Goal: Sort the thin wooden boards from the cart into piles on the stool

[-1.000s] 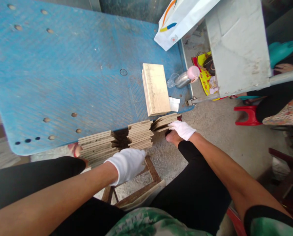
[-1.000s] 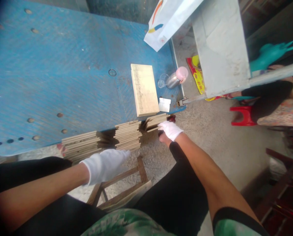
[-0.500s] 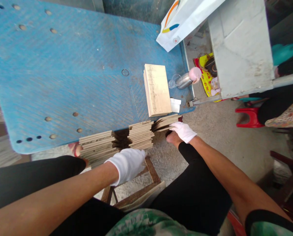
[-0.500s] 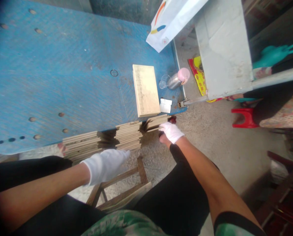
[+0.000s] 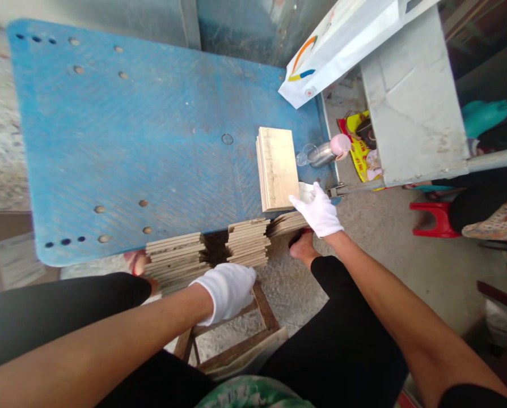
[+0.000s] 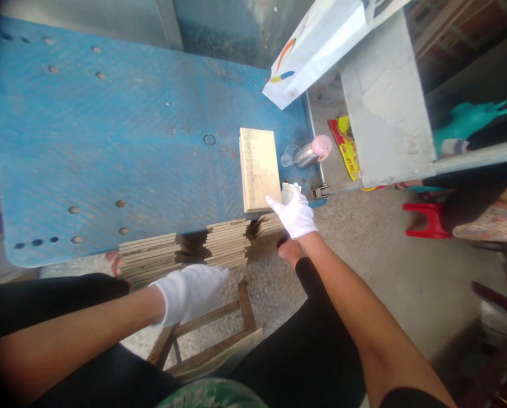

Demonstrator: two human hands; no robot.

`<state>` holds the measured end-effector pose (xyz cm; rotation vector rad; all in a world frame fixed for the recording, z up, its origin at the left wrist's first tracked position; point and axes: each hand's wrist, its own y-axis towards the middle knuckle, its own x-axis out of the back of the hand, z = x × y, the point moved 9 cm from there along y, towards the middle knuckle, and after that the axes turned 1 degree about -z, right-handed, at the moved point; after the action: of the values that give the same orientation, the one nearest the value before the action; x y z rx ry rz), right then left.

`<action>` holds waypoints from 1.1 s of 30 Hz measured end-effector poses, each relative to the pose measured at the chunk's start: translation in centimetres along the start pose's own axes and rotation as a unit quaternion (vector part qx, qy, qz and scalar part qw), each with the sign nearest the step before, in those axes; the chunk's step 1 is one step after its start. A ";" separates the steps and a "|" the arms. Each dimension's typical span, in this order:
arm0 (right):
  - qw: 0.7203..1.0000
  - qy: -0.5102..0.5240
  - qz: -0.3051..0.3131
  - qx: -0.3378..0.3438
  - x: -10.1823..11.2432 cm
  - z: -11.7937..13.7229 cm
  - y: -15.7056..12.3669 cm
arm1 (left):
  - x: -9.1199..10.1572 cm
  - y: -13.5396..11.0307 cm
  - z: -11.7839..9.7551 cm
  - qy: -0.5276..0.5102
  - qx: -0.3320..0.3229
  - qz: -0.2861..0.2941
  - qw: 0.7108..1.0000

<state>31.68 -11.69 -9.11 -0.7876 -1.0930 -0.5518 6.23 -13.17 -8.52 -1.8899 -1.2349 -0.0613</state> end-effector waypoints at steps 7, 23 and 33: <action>0.999 -0.039 0.032 -0.020 -3.6 5.9 0.3 | 4.5 0.3 2.2 -0.018 0.030 -0.076 0.996; 0.995 -0.090 0.015 -0.040 -2.5 6.3 1.4 | 8.3 -0.2 2.8 -0.250 0.028 -0.136 0.958; 0.990 0.098 0.097 0.008 2.0 6.4 -5.2 | 10.5 -0.9 3.3 -0.488 0.020 -0.197 0.850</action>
<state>24.99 -9.86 -4.22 -0.7979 -0.8279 -0.4441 9.62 -3.25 -5.22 -1.5932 -2.2598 0.7950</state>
